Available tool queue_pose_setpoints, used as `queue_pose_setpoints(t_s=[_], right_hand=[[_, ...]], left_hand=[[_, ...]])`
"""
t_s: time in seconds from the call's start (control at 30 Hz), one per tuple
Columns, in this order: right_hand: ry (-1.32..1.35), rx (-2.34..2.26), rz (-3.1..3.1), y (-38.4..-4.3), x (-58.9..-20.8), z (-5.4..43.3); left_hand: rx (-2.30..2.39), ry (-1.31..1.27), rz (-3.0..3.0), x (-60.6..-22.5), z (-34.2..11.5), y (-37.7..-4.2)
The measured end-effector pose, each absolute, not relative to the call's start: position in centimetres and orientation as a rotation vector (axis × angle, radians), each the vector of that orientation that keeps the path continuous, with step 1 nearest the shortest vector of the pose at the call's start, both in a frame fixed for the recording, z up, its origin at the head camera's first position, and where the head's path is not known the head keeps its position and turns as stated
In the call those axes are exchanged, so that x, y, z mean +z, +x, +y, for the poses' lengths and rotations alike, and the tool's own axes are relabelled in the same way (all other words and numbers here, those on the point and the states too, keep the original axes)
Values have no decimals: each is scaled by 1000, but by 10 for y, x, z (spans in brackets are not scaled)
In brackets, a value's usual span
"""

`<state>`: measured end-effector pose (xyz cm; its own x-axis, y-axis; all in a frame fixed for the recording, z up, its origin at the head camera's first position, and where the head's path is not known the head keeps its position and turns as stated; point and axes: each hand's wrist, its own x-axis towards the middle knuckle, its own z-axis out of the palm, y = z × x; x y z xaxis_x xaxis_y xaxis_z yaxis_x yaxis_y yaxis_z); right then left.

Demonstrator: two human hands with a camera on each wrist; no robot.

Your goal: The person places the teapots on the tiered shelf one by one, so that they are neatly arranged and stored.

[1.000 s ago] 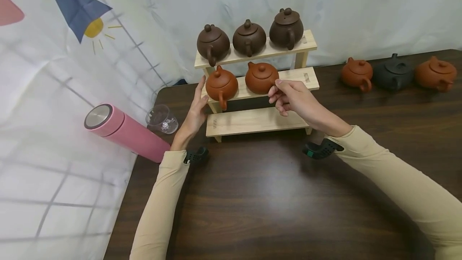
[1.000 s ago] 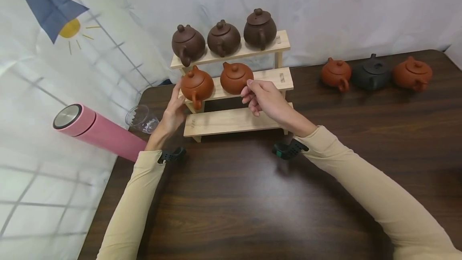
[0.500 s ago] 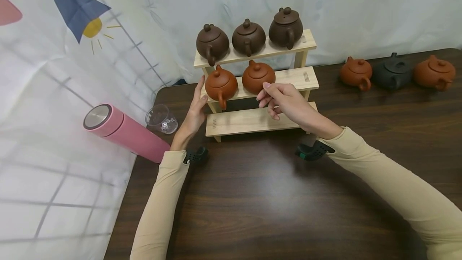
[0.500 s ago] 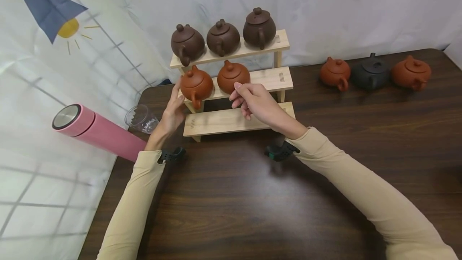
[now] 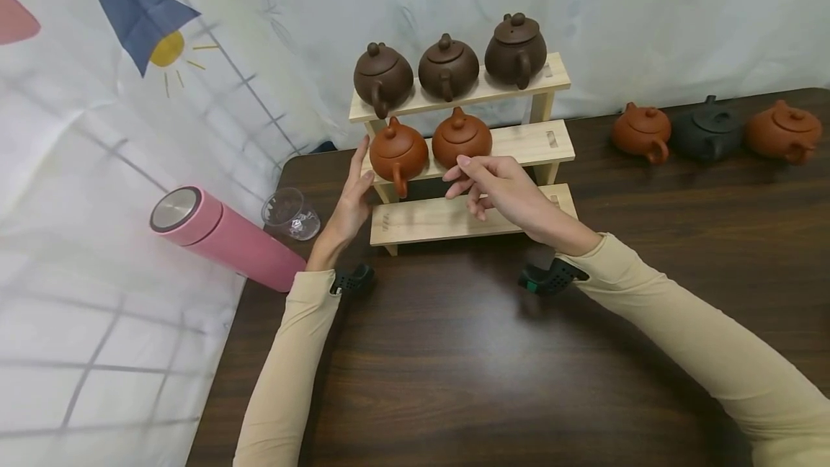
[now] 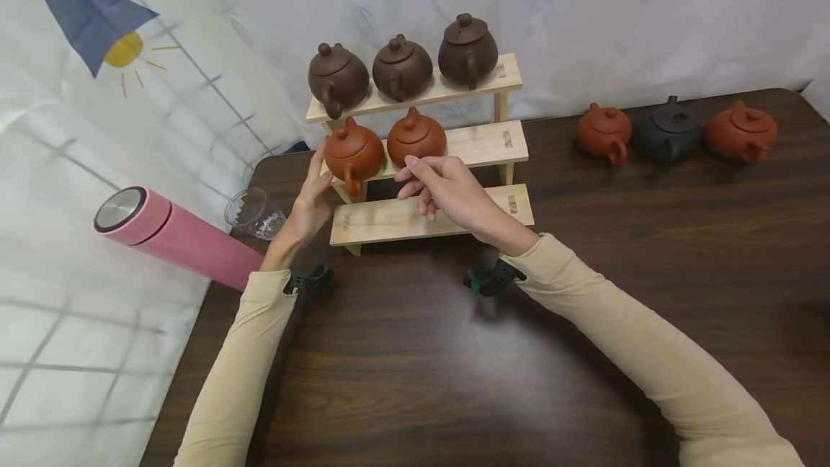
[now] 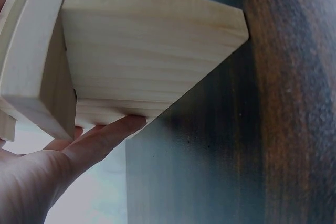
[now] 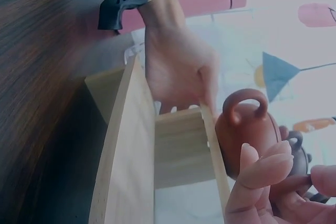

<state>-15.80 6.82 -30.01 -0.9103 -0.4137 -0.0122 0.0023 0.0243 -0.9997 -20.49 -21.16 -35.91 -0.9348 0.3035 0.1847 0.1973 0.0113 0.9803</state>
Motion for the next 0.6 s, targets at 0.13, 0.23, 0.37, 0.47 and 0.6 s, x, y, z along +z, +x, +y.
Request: queue_pose_setpoints(t_s=[0.13, 0.23, 0.37, 0.47, 0.6], right_hand=[[-423, -1949, 2003, -158, -300, 69], [-420, -1909, 2016, -156, -298, 74], [-424, -1857, 2043, -151, -294, 87], [-453, -1845, 2070, -146, -291, 101], [-516, -1842, 2135, -141, -287, 126]], left_hand=[[2070, 544, 2213, -358, -211, -205], [2071, 546, 2214, -358, -211, -205], [2063, 542, 2210, -358, -211, -205], [2065, 537, 2197, -358, -212, -205], [2079, 532, 2182, -358, -213, -204]])
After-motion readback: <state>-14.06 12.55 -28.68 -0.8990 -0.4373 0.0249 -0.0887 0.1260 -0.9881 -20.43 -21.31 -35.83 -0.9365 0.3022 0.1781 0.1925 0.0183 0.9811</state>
